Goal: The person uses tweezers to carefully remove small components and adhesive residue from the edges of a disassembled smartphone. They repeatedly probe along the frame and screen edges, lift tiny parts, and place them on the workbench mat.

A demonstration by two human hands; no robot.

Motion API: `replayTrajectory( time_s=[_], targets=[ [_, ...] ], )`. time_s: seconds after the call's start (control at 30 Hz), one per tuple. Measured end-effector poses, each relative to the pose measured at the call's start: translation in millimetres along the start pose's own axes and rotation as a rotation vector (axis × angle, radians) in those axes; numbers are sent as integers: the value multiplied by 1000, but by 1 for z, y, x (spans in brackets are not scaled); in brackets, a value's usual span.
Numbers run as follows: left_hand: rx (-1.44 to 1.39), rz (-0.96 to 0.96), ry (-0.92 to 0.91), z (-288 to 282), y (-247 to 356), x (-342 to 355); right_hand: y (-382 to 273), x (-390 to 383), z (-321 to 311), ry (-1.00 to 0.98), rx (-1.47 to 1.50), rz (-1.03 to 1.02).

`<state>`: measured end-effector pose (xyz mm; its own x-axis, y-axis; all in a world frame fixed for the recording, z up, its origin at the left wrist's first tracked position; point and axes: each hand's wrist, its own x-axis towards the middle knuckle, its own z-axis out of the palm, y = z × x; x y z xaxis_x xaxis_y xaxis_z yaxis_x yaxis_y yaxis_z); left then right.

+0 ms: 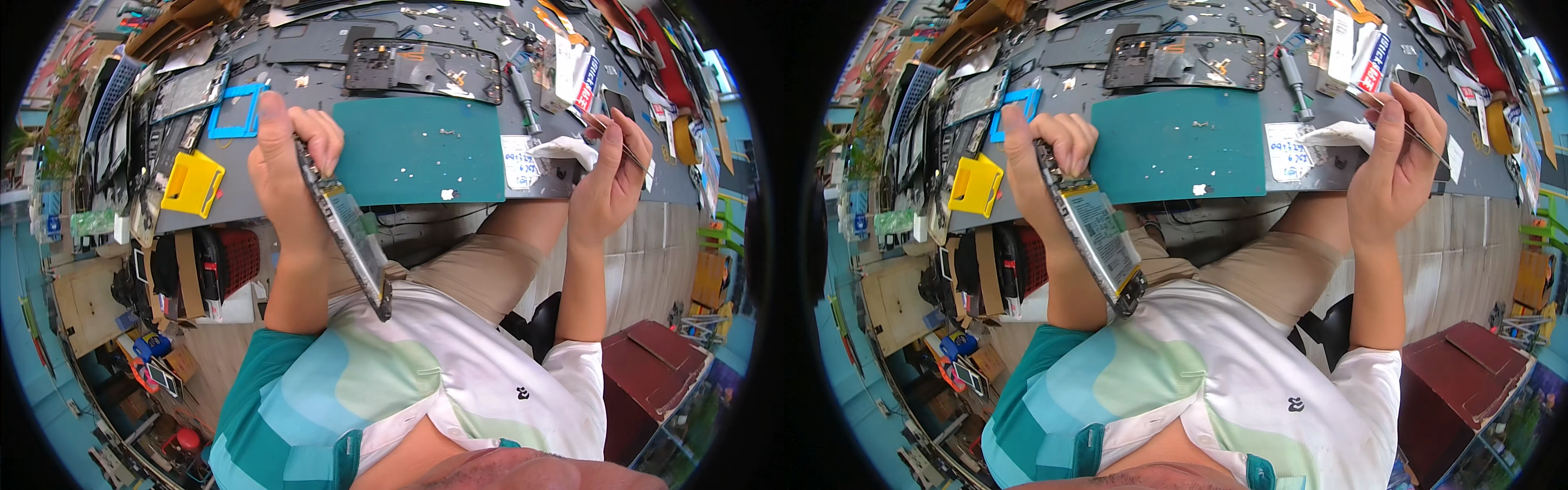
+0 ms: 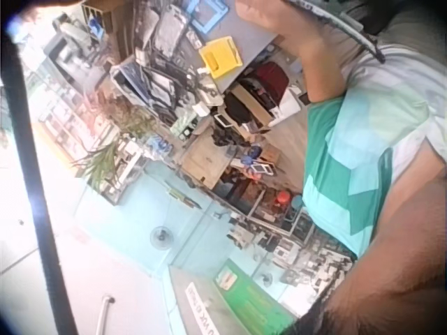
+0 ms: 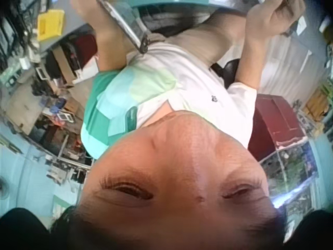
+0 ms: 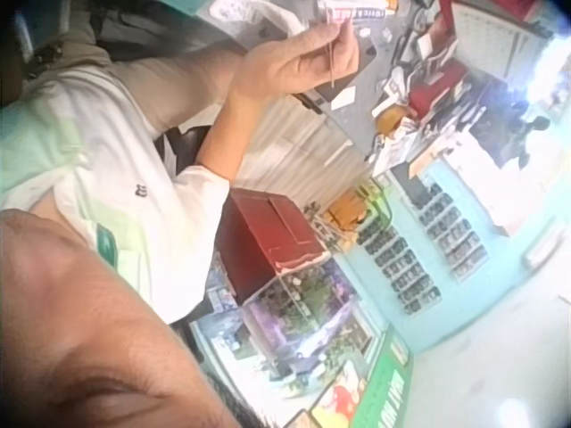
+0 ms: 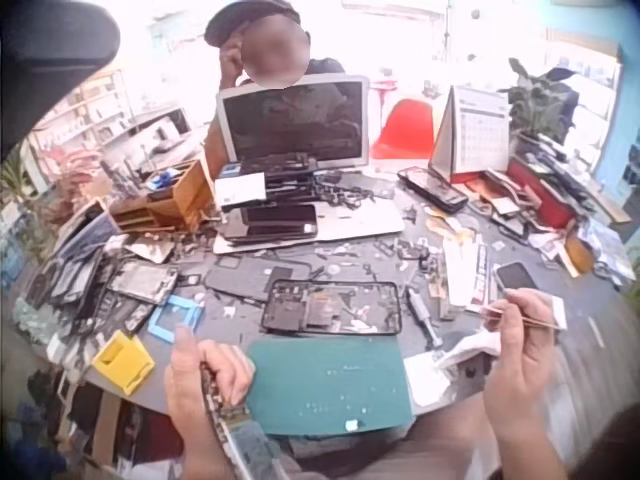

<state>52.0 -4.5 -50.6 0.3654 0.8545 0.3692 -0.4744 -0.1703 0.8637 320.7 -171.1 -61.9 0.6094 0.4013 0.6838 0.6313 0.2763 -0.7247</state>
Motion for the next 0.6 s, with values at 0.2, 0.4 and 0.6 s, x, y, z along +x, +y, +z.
replayTrajectory(
  time_s=[0.2, 0.4, 0.6],
  targets=[
    [28, -18, 14, 3, 3, 0, -1, -1, -1, -1, 24, 24],
    [33, -2, -11, 3, 2, 2, 1, -2, -2, 10, 35, -22],
    [16, 9, -22, 1, 0, 2, 1, 0, 0, 74, -9, -58]
  ],
)
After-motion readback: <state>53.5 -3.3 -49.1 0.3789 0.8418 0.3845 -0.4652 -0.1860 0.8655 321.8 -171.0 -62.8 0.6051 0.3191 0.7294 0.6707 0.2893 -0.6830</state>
